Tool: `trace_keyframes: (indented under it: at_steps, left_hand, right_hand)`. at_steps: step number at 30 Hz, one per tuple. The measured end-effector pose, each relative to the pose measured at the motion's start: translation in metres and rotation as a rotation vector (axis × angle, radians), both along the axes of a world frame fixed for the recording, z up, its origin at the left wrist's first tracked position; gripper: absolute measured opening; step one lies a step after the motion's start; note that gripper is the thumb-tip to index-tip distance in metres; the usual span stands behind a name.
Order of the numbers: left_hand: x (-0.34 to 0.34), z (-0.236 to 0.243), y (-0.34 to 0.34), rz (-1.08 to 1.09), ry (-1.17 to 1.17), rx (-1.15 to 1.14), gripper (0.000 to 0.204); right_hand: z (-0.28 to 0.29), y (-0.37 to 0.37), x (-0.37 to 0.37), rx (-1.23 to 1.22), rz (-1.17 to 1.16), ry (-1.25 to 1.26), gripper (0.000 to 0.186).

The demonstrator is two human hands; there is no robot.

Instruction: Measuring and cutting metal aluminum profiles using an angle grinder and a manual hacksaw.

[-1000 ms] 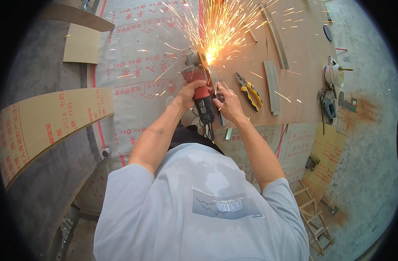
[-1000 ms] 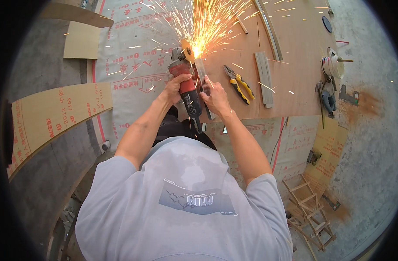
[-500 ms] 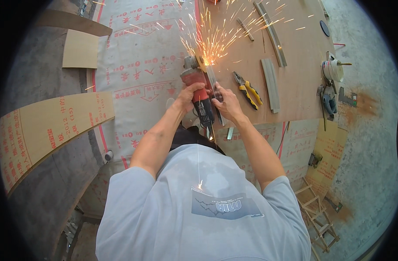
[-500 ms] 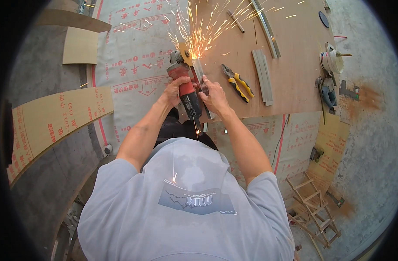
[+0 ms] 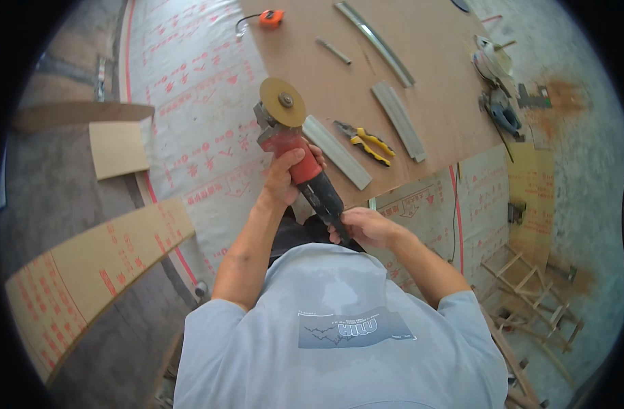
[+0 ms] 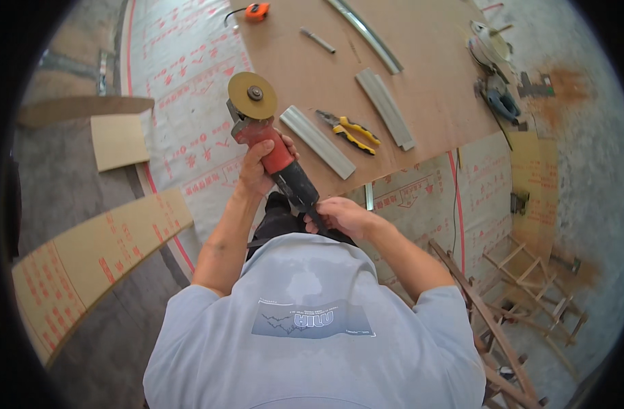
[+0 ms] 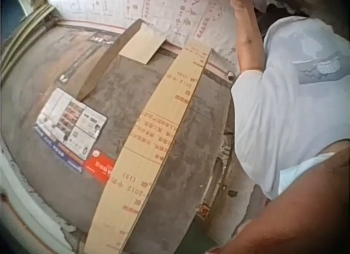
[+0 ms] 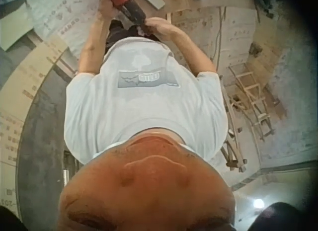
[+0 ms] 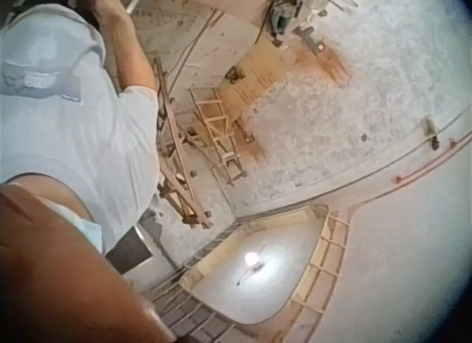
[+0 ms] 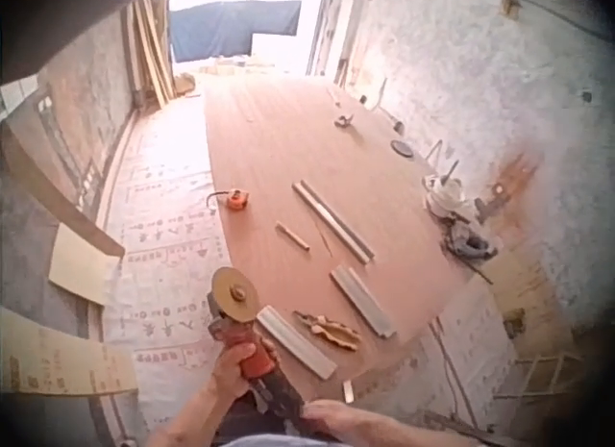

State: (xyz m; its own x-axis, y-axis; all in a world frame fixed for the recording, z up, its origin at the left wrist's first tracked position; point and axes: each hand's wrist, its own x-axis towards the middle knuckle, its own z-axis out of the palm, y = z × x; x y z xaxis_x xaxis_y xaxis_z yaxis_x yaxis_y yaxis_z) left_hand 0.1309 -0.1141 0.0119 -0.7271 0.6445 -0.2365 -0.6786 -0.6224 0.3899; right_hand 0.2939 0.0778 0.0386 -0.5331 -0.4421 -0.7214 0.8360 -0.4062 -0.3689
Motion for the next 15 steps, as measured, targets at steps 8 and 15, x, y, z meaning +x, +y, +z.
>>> trace_keyframes:
  at_steps: [8, 15]
  left_hand:
    - [0.023, 0.02, 0.104, -0.284, 0.102, -0.07, 0.039]
    - [0.046, 0.039, 0.173, -0.398, -0.043, -0.105, 0.034]
  right_hand:
    - [0.026, 0.032, 0.07, 0.107, -0.449, -0.044, 0.026]
    - [0.043, 0.062, 0.107, 0.148, -0.681, 0.071, 0.028]
